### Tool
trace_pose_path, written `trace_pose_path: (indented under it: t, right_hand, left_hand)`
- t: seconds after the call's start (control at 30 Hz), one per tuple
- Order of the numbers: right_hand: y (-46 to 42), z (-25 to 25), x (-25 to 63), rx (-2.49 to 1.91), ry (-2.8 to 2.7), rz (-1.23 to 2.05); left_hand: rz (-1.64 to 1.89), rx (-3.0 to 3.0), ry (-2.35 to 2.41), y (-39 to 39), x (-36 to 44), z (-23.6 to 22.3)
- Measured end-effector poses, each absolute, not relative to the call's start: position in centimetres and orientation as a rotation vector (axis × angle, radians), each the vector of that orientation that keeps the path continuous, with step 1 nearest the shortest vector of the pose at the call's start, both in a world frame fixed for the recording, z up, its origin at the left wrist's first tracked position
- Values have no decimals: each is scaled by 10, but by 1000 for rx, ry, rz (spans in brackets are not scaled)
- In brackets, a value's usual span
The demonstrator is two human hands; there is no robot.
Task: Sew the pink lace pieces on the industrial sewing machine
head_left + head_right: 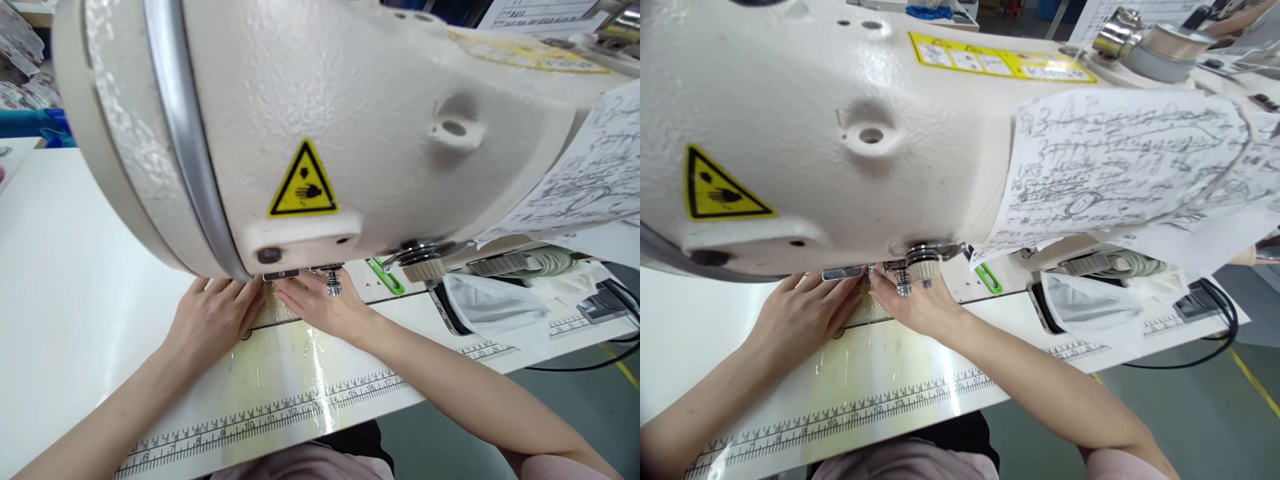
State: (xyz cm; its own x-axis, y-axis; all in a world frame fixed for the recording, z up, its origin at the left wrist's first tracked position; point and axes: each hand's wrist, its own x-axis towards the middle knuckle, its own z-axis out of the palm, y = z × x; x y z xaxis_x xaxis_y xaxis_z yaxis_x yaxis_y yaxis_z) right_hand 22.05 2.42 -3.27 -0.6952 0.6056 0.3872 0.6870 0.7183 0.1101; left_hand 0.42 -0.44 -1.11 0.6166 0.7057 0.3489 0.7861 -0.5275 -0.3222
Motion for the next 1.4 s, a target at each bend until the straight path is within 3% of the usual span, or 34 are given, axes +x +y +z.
trace_pose_path:
  t: [0.27, 0.9, 1.1, 1.27, 1.4]
  right_hand:
    - [22, -36, 219, -1069, -2584, -448]
    - [23, -32, 214, -1149, -2656, -195]
    - [24, -35, 216, -1088, -2581, -317]
    - [24, -33, 212, -956, -2509, -450]
    - [24, -16, 200, -874, -2516, -337]
  left_hand:
    - [-170, -2377, -1226, -5, 7, -9]
    - [-252, -2396, -1193, -4, 11, -7]
    - [-266, -2387, -1188, -6, 7, -10]
    - [-389, -2334, -971, -8, 8, -4]
    - [-434, -2299, -712, -11, 12, 6]
